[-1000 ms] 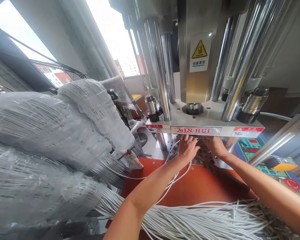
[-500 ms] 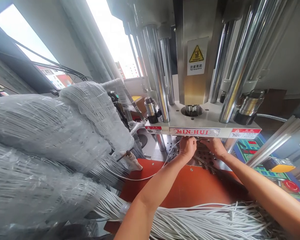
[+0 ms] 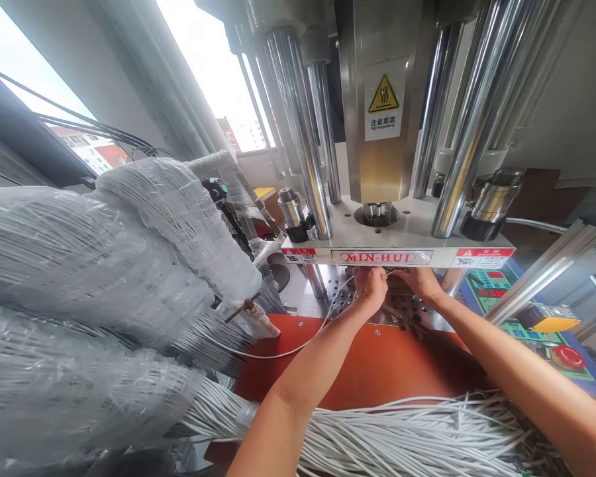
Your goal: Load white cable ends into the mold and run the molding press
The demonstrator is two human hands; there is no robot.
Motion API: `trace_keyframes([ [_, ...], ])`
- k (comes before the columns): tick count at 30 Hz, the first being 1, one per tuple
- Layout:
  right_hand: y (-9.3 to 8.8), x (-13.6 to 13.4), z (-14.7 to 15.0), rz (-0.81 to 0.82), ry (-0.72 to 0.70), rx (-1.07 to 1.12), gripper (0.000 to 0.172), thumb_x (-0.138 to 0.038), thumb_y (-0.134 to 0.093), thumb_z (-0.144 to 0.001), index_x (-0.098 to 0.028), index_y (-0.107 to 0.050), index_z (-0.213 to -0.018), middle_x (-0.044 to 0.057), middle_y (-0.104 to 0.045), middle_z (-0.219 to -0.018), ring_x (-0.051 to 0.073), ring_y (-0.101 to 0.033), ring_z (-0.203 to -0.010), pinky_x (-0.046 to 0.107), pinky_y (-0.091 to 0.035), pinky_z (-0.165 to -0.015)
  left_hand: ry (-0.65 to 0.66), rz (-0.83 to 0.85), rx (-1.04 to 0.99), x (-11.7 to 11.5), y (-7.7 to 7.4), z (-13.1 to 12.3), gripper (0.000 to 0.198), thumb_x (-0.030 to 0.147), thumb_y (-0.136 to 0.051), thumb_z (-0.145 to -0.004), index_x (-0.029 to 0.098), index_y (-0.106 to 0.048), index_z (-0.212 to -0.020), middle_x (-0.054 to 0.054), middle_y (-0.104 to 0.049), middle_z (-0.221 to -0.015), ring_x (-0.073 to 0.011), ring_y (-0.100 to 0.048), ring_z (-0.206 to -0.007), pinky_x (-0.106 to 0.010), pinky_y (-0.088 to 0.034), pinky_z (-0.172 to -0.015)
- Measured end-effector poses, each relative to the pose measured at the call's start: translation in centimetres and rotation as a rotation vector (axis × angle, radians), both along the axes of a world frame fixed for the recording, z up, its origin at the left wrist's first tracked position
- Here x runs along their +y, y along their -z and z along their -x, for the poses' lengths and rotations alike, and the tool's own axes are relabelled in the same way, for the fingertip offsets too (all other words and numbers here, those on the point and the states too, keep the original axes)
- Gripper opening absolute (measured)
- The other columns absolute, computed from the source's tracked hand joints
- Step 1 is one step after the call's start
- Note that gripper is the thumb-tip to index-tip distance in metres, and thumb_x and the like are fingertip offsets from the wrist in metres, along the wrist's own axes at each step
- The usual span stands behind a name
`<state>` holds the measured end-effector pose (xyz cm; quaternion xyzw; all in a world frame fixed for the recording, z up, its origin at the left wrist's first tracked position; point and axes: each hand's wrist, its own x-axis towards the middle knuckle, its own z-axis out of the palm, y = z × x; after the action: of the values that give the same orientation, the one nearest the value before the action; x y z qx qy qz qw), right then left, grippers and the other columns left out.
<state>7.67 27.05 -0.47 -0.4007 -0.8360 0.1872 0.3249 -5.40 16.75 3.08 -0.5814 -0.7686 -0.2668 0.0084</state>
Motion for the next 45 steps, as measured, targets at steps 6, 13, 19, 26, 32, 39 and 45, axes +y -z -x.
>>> trace_keyframes([
  [6,-0.3,-0.2,-0.2,-0.022,-0.014,-0.013,0.03,-0.039,-0.062,-0.08,-0.019,-0.069,-0.101,0.011,-0.07,-0.102,0.031,-0.059,-0.107,0.043,-0.044,-0.096,0.002,0.011,-0.047,0.2,0.2,0.0,0.014,0.018,-0.062,-0.078,0.023,-0.073,-0.071,-0.005,-0.071,-0.08,-0.0235,-0.06,-0.094,-0.035,-0.038,-0.082],
  [13,-0.5,0.0,0.2,-0.011,0.016,-0.032,0.033,-0.039,-0.058,-0.082,-0.016,-0.069,-0.103,0.013,-0.07,-0.103,0.031,-0.063,-0.097,0.044,-0.047,-0.09,-0.005,-0.013,-0.061,0.3,0.4,-0.2,0.016,0.018,-0.061,-0.077,0.022,-0.072,-0.067,-0.004,-0.071,-0.073,-0.0215,-0.062,-0.085,-0.035,-0.037,-0.082],
  [19,-0.7,-0.7,0.0,-0.066,0.001,-0.061,0.03,-0.036,-0.055,-0.084,-0.02,-0.069,-0.105,0.011,-0.07,-0.106,0.031,-0.061,-0.104,0.044,-0.045,-0.095,-0.039,-0.053,-0.094,0.4,0.7,-0.1,0.014,0.018,-0.062,-0.076,0.025,-0.074,-0.078,-0.003,-0.071,-0.079,-0.0222,-0.061,-0.09,-0.035,-0.038,-0.082],
  [26,-0.7,-1.3,-0.1,-0.084,0.02,-0.091,0.027,-0.033,-0.053,-0.085,-0.02,-0.07,-0.101,0.011,-0.071,-0.104,0.032,-0.061,-0.104,0.044,-0.044,-0.095,0.116,-0.003,0.057,-0.2,-0.2,-0.2,0.021,0.01,-0.059,-0.076,0.025,-0.073,-0.081,-0.005,-0.071,-0.093,-0.0255,-0.057,-0.103,-0.04,-0.037,-0.088],
  [32,-0.7,-1.3,-0.1,-0.042,0.043,-0.075,0.029,-0.036,-0.052,-0.087,-0.02,-0.069,-0.103,0.011,-0.072,-0.098,0.032,-0.062,-0.102,0.046,-0.045,-0.094,0.133,0.037,0.124,-0.4,0.2,-0.2,0.03,0.01,-0.056,-0.079,0.027,-0.072,-0.099,-0.007,-0.069,-0.098,-0.0271,-0.055,-0.105,-0.042,-0.037,-0.09],
  [39,-0.3,-0.2,0.4,0.005,0.074,-0.039,0.039,-0.044,-0.055,-0.085,-0.016,-0.067,-0.109,0.013,-0.07,-0.104,0.03,-0.065,-0.095,0.043,-0.05,-0.087,0.075,0.022,0.066,-0.1,0.1,-0.4,0.024,0.014,-0.06,-0.08,0.027,-0.073,-0.097,-0.005,-0.07,-0.1,-0.0256,-0.056,-0.106,-0.04,-0.037,-0.089],
  [45,0.0,-0.5,0.6,-0.044,0.065,-0.084,0.032,-0.036,-0.053,-0.087,-0.02,-0.067,-0.11,0.01,-0.072,-0.097,0.029,-0.064,-0.096,0.039,-0.05,-0.084,0.089,-0.018,0.102,-1.1,0.2,-0.1,0.028,0.018,-0.06,-0.084,0.034,-0.07,-0.105,-0.002,-0.068,-0.103,-0.0226,-0.055,-0.105,-0.038,-0.038,-0.09],
])
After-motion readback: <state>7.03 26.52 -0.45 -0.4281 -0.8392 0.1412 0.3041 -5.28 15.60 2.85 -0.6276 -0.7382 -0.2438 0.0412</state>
